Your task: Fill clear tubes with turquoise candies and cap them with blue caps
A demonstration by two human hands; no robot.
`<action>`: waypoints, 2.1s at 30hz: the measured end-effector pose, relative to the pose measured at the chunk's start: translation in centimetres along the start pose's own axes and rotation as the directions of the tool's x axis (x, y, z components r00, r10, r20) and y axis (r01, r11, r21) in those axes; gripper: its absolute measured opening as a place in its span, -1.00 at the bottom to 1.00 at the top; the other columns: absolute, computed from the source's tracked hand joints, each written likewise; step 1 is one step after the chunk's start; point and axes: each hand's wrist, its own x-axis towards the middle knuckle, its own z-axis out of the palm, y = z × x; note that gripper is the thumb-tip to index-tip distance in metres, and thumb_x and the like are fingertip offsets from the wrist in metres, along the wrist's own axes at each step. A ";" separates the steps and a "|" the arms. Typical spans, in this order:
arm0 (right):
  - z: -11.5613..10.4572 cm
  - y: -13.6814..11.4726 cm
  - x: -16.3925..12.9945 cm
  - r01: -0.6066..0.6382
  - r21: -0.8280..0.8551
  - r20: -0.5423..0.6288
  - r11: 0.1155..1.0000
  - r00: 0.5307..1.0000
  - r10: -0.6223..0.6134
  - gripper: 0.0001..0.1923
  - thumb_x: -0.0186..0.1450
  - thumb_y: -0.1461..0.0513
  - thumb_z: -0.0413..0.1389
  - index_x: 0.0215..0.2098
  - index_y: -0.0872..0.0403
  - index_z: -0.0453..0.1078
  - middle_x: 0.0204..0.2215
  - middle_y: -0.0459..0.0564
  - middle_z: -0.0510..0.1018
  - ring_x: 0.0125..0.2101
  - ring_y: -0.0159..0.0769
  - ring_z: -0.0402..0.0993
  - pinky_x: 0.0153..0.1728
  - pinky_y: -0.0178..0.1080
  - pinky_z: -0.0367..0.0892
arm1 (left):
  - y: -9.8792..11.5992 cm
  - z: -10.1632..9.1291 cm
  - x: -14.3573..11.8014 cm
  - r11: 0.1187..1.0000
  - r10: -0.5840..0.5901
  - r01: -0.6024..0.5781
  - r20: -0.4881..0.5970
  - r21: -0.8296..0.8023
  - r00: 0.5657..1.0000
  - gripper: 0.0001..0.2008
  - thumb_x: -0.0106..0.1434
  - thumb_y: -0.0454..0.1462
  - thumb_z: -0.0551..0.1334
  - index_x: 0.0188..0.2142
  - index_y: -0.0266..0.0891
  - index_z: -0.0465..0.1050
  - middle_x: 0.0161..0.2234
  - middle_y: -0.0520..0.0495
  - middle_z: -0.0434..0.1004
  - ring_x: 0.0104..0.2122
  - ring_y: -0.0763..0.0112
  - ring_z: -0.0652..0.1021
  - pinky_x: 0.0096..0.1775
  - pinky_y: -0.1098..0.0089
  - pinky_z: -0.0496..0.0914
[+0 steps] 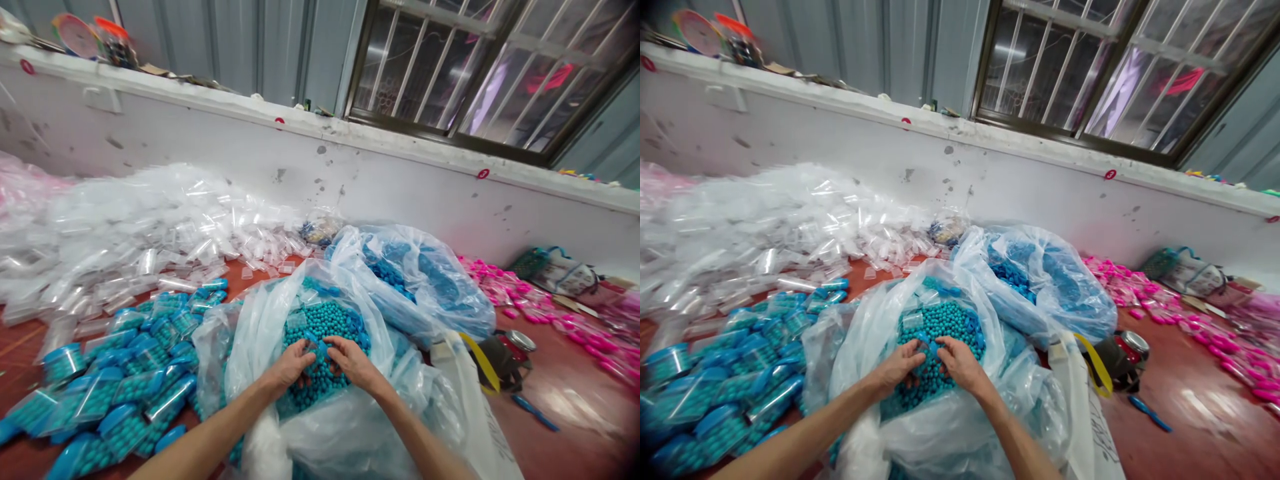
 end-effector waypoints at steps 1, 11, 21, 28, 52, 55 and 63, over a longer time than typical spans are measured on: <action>0.0 0.0 0.0 -0.002 -0.002 -0.003 1.000 1.000 0.002 -0.65 0.20 0.20 -0.04 -0.04 0.10 0.28 -0.58 -0.17 0.35 -0.63 -0.47 0.31 -0.60 -0.41 0.26 | -0.1 0.0 0.0 1.000 0.008 -0.008 0.021 0.005 1.000 -0.60 0.02 -0.02 0.16 -0.26 -0.24 0.20 -0.53 0.13 0.34 -0.73 0.64 0.31 -0.70 0.58 0.12; -1.5 -2.1 -1.9 0.268 -0.390 0.231 0.881 0.955 -0.188 -0.56 0.14 0.36 -0.04 -0.01 0.03 0.32 -0.52 -0.17 0.43 -0.52 -0.44 0.31 -0.42 -0.39 0.25 | 0.0 -0.5 -0.2 0.993 -0.095 0.103 0.141 -0.053 0.985 -0.63 0.01 -0.05 0.23 -0.26 -0.21 0.25 -0.62 0.17 0.28 -0.76 0.66 0.26 -0.70 0.58 0.08; -1.8 -3.5 -2.5 0.314 -0.506 0.040 0.803 0.939 -0.342 -0.79 0.22 0.25 -0.03 -0.21 0.11 0.37 -0.38 -0.05 0.43 -0.34 -0.34 0.34 -0.26 -0.31 0.24 | 1.5 0.2 -0.9 0.989 -0.059 0.097 0.313 -0.108 0.948 -0.53 0.00 0.00 0.23 -0.21 -0.21 0.18 -0.51 0.05 0.41 -0.71 0.59 0.38 -0.70 0.59 0.11; -0.7 -1.4 -2.6 0.181 -0.219 0.013 0.959 0.983 -0.183 -0.87 0.20 0.25 -0.05 -0.31 0.10 0.30 -0.54 -0.15 0.39 -0.49 -0.40 0.32 -0.45 -0.37 0.23 | 2.2 0.6 -1.4 0.999 -0.015 0.020 0.201 -0.025 0.979 -0.53 -0.04 0.02 0.23 -0.27 -0.20 0.16 -0.54 0.14 0.31 -0.72 0.61 0.34 -0.69 0.56 0.20; 0.2 -0.4 -3.5 0.419 -0.519 -0.154 0.745 0.811 -0.564 -0.70 0.28 0.31 -0.08 -0.14 0.00 0.44 -0.25 0.02 0.52 -0.25 -0.31 0.44 -0.21 -0.25 0.36 | 1.1 0.6 -1.3 0.960 -0.038 0.087 0.183 -0.266 0.982 -0.21 -0.08 0.06 0.29 0.05 -0.20 0.04 -0.56 0.10 0.39 -0.72 0.58 0.38 -0.73 0.59 0.04; 0.2 -0.4 -3.4 0.429 -0.512 -0.141 0.744 0.813 -0.565 -0.71 0.28 0.31 -0.07 -0.18 -0.01 0.46 -0.28 0.00 0.53 -0.26 -0.31 0.44 -0.22 -0.25 0.36 | 0.9 0.6 -1.2 0.959 -0.048 0.094 0.173 -0.267 0.984 -0.20 -0.08 0.05 0.30 0.07 -0.18 0.02 -0.57 0.11 0.39 -0.73 0.58 0.37 -0.73 0.58 0.03; 1.7 -0.3 -4.0 0.439 -0.612 -0.129 0.658 0.765 -0.631 -0.66 0.29 0.34 -0.14 -0.18 0.01 0.45 -0.33 0.03 0.53 -0.29 -0.27 0.41 -0.24 -0.21 0.33 | 1.0 1.7 -1.1 0.953 -0.054 0.059 0.026 -0.298 0.998 -0.39 -0.08 -0.01 0.29 -0.10 -0.22 0.16 -0.71 0.23 0.19 -0.77 0.64 0.21 -0.74 0.60 -0.01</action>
